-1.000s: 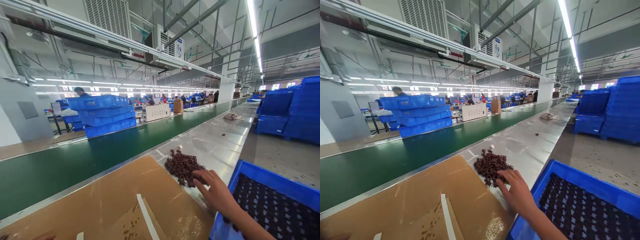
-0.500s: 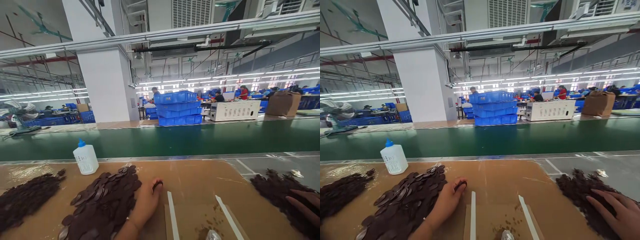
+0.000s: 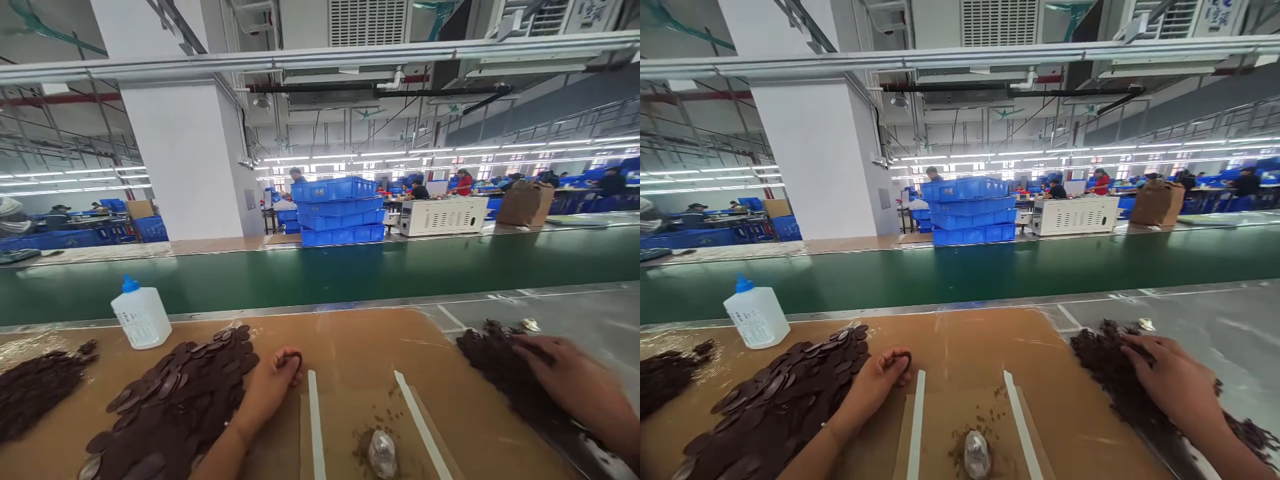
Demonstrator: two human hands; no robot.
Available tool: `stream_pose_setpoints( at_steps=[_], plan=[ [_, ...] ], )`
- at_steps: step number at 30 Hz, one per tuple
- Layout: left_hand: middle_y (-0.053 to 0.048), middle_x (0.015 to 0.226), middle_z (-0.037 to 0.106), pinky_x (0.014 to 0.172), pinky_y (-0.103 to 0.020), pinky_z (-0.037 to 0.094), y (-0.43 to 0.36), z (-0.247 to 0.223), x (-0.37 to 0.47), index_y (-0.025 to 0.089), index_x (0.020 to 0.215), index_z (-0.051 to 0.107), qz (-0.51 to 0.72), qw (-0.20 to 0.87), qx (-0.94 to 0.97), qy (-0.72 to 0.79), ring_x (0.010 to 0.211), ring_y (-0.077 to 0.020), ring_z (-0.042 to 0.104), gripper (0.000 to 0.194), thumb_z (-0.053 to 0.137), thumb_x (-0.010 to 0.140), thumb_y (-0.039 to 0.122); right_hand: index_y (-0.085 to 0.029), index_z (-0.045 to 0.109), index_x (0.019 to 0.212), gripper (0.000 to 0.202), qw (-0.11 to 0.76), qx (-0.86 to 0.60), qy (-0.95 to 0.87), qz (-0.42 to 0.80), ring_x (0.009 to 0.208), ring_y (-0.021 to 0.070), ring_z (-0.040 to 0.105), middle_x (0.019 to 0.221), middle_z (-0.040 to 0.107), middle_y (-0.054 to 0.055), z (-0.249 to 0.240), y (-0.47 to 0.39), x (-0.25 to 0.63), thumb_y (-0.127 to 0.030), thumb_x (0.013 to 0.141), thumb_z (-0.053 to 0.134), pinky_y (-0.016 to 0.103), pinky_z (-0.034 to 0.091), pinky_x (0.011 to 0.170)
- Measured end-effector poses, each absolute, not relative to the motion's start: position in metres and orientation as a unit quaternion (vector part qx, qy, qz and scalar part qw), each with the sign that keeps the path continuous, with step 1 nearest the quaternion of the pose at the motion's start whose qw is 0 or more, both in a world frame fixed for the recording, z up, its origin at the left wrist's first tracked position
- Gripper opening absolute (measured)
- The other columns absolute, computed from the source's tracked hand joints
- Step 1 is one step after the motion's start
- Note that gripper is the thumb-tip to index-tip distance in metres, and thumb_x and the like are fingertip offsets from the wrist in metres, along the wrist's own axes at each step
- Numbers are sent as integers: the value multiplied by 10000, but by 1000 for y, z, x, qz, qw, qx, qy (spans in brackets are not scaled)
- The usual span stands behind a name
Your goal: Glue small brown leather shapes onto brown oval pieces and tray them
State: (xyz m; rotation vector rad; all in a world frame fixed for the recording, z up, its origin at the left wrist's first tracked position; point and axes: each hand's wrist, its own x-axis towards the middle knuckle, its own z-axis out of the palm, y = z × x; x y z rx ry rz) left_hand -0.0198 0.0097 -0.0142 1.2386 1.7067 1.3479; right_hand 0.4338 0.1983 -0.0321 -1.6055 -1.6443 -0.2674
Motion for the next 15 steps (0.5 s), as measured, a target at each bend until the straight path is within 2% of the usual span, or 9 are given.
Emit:
stream_pose_setpoints(
  at_steps=[3,5,8,11,15],
  plan=[
    [-54,811,637,671,-296,489,11,-16,-18,140,952,589,502,287,471,666,703,-189,611,377,527,779,470,-288,691,896,369,400,-637,-656,-60,904,312,656,1004,704,81,-15,194,428,-440,715,408,398,498,685],
    [-57,841,640,673,-303,492,11,-18,-16,144,967,591,495,269,474,677,713,-197,612,384,521,783,473,-253,666,972,398,414,-639,-647,-27,882,336,660,994,710,105,-1,198,419,-459,706,453,419,500,688],
    [-52,827,638,665,-307,498,11,-20,-15,144,981,592,485,250,477,689,704,-203,613,394,507,791,478,-202,614,1029,435,441,-616,-653,31,812,282,687,907,730,96,23,207,394,-487,715,515,350,524,661],
    [-47,807,641,659,-306,495,11,-20,-16,145,989,599,479,233,481,696,697,-208,616,396,498,796,476,-237,623,1038,389,441,-580,-682,58,791,212,688,922,731,33,43,210,368,-493,755,548,279,527,658],
    [-49,752,651,663,-314,476,9,-19,-13,145,981,615,473,204,490,703,688,-219,608,366,478,818,442,-281,695,965,214,403,-551,-729,46,837,186,664,961,714,15,51,191,344,-374,798,600,269,509,696]
  ],
)
